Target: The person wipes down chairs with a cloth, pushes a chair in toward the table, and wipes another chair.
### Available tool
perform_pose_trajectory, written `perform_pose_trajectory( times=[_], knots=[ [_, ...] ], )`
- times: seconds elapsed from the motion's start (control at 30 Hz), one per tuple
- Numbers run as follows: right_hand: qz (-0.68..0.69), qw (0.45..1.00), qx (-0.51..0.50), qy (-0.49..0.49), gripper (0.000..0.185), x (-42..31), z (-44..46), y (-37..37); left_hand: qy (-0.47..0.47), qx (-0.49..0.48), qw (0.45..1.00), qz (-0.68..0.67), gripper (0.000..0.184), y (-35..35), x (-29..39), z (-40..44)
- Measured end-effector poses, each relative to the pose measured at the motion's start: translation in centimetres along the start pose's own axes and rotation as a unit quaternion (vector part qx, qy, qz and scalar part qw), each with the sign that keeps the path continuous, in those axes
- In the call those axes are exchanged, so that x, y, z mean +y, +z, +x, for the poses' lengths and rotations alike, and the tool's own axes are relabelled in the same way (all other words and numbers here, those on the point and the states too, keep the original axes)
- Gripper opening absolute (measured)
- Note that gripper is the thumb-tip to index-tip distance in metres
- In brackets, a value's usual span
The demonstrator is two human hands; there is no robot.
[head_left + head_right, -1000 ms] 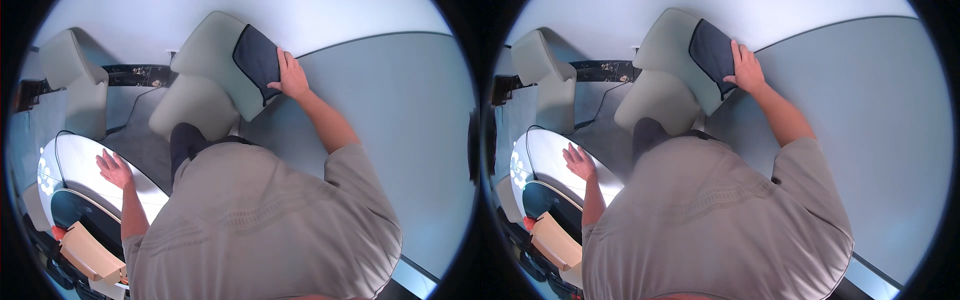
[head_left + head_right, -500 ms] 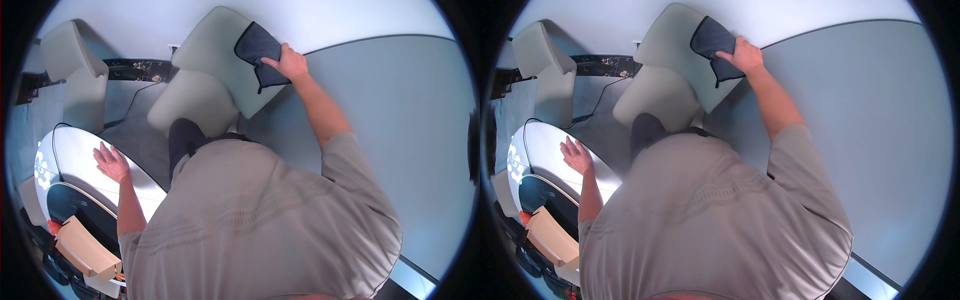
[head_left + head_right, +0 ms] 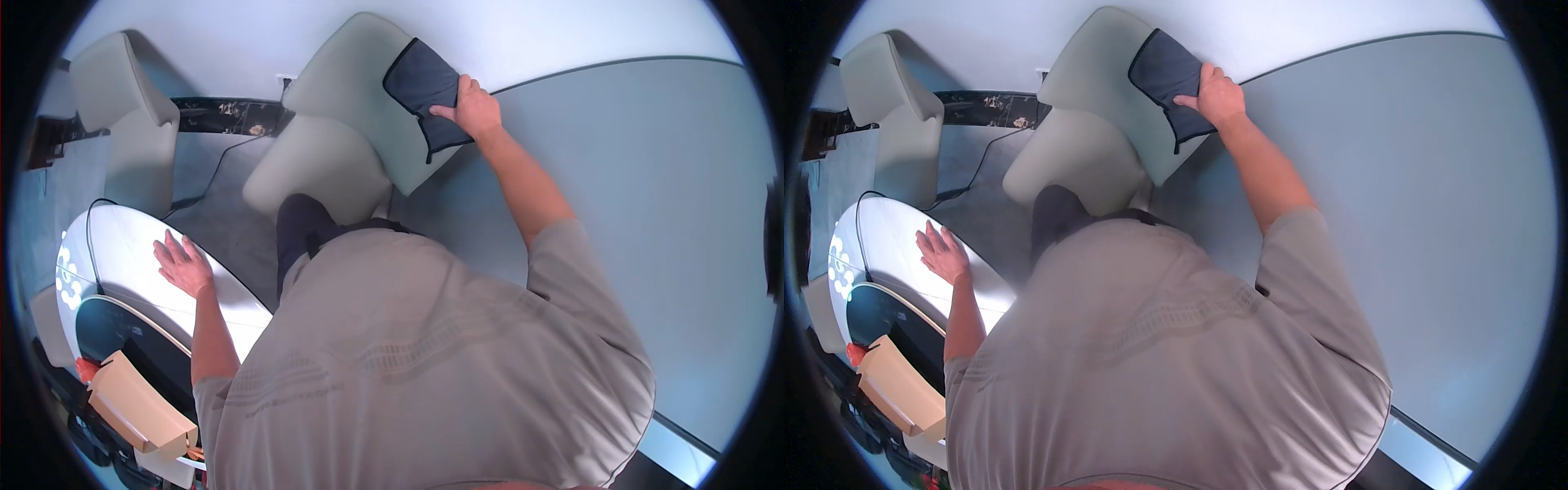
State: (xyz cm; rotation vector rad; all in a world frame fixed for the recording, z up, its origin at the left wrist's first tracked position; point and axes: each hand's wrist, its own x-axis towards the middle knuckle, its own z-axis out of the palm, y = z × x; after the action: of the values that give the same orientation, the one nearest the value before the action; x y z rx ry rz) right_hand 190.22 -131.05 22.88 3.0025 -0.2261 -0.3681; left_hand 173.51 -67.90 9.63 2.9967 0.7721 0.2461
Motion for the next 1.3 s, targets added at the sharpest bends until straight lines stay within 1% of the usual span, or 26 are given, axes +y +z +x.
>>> perform_pose_trajectory(
  times=[0.07, 0.13, 0.17, 0.23, 0.27, 0.33, 0.43, 0.57, 0.63, 0.67, 0.73, 0.77, 0.8, 0.83, 0.87, 0.9, 0.93, 0.97, 1.0, 1.03, 1.07, 1.13, 1.17, 1.23, 1.27, 1.3],
  knots=[
    [-0.007, 1.0, 0.006, -0.006, 0.106, 0.3, -0.1, 0.0, -0.002, 0.004, 1.0, -0.001, 0.055, 0.1, 0.1, 0.1],
    [-0.018, 0.988, 0.124, -0.094, 0.095, 0.3, -1.9, 0.0, -0.006, 0.003, 1.0, 0.007, 0.054, 0.0, 0.2, 0.3],
    [-0.018, 0.988, 0.125, -0.093, 0.095, 0.3, -2.3, 0.2, -0.006, 0.004, 1.0, 0.007, 0.054, 0.0, 0.2, 0.3],
    [-0.053, 0.986, 0.135, -0.084, 0.089, 0.2, -2.7, 0.3, -0.006, 0.0, 1.0, -0.002, 0.055, -0.4, 0.4, 0.1],
    [-0.053, 0.986, 0.134, -0.084, 0.089, 0.1, -2.4, 0.2, -0.006, 0.0, 1.0, -0.001, 0.055, -0.3, 0.3, -0.1],
    [-0.014, 0.999, 0.05, -0.016, 0.092, -0.5, -0.9, -0.6, -0.007, -0.005, 1.0, 0.008, 0.054, -0.1, 0.2, 0.1],
    [-0.02, 0.999, 0.025, -0.009, 0.091, -0.1, 0.0, -0.4, -0.006, -0.003, 1.0, 0.003, 0.054, -0.2, 0.3, 0.2],
    [0.005, 0.999, 0.037, -0.001, 0.087, -0.5, -0.4, 0.1, -0.004, -0.004, 1.0, -0.003, 0.054, -0.3, 0.0, -0.1],
    [0.02, 0.996, 0.085, 0.012, 0.092, -1.1, -1.4, 0.2, -0.005, -0.003, 1.0, 0.009, 0.054, -0.1, 0.2, 0.1],
    [0.019, 0.996, 0.087, 0.014, 0.092, -0.9, -1.8, 0.3, -0.003, -0.002, 1.0, 0.007, 0.054, 0.0, 0.3, 0.2],
    [0.068, 0.98, 0.181, -0.051, 0.096, -0.5, -2.7, 1.0, -0.009, -0.006, 1.0, 0.004, 0.054, -0.4, 0.4, 0.1],
    [0.069, 0.98, 0.182, -0.052, 0.096, -0.3, -3.2, 1.4, -0.01, -0.006, 1.0, 0.004, 0.054, -0.3, 0.3, 0.2],
    [0.174, 0.956, 0.233, -0.028, 0.094, -0.2, -3.7, 1.5, -0.009, -0.005, 1.0, 0.003, 0.054, -0.2, 0.2, 0.2],
    [0.276, 0.919, 0.281, -0.004, 0.091, 0.0, -4.2, 1.9, -0.008, -0.005, 1.0, 0.002, 0.055, -0.1, 0.2, 0.2],
    [0.277, 0.919, 0.281, -0.006, 0.091, 0.2, -4.5, 3.4, -0.01, -0.004, 1.0, 0.002, 0.055, -0.1, 0.1, 0.2],
    [0.335, 0.882, 0.312, 0.115, 0.083, 0.6, -4.8, 6.1, -0.008, -0.004, 1.0, 0.005, 0.055, 0.0, 0.1, 0.2],
    [0.387, 0.826, 0.336, 0.234, 0.075, 0.8, -5.2, 7.7, -0.006, -0.004, 1.0, 0.009, 0.055, 0.0, 0.1, 0.2],
    [0.387, 0.826, 0.336, 0.235, 0.075, 0.7, -5.7, 8.3, -0.006, -0.004, 1.0, 0.009, 0.055, 0.0, 0.0, 0.2],
    [0.455, 0.788, 0.273, 0.312, 0.065, 0.5, -6.3, 8.7, -0.005, -0.003, 1.0, 0.009, 0.055, 0.0, 0.0, 0.2],
    [0.516, 0.737, 0.207, 0.385, 0.056, 0.5, -6.9, 9.0, -0.004, -0.003, 1.0, 0.008, 0.056, 0.1, 0.0, 0.2],
    [0.515, 0.736, 0.208, 0.386, 0.056, 0.7, -7.2, 9.1, -0.002, -0.003, 1.0, 0.008, 0.056, 0.1, 0.1, 0.1],
    [0.534, 0.77, 0.171, 0.305, 0.05, 1.3, -7.8, 9.0, -0.003, -0.006, 1.0, 0.006, 0.055, 0.0, 0.1, 0.1],
    [0.535, 0.768, 0.172, 0.308, 0.05, 1.7, -7.9, 8.9, 0.001, -0.006, 1.0, 0.006, 0.055, -0.1, 0.1, 0.1],
    [0.479, 0.828, 0.157, 0.246, 0.047, 2.9, -8.0, 8.6, -0.005, -0.013, 1.0, 0.014, 0.055, -0.2, 0.2, 0.2],
    [0.48, 0.826, 0.158, 0.249, 0.047, 3.6, -8.2, 8.7, -0.002, -0.013, 1.0, 0.014, 0.055, -0.2, 0.3, 0.2],
    [0.395, 0.873, 0.17, 0.231, 0.044, 4.2, -8.4, 8.8, -0.004, -0.015, 1.0, 0.016, 0.054, -0.3, 0.3, 0.2]
  ],
)
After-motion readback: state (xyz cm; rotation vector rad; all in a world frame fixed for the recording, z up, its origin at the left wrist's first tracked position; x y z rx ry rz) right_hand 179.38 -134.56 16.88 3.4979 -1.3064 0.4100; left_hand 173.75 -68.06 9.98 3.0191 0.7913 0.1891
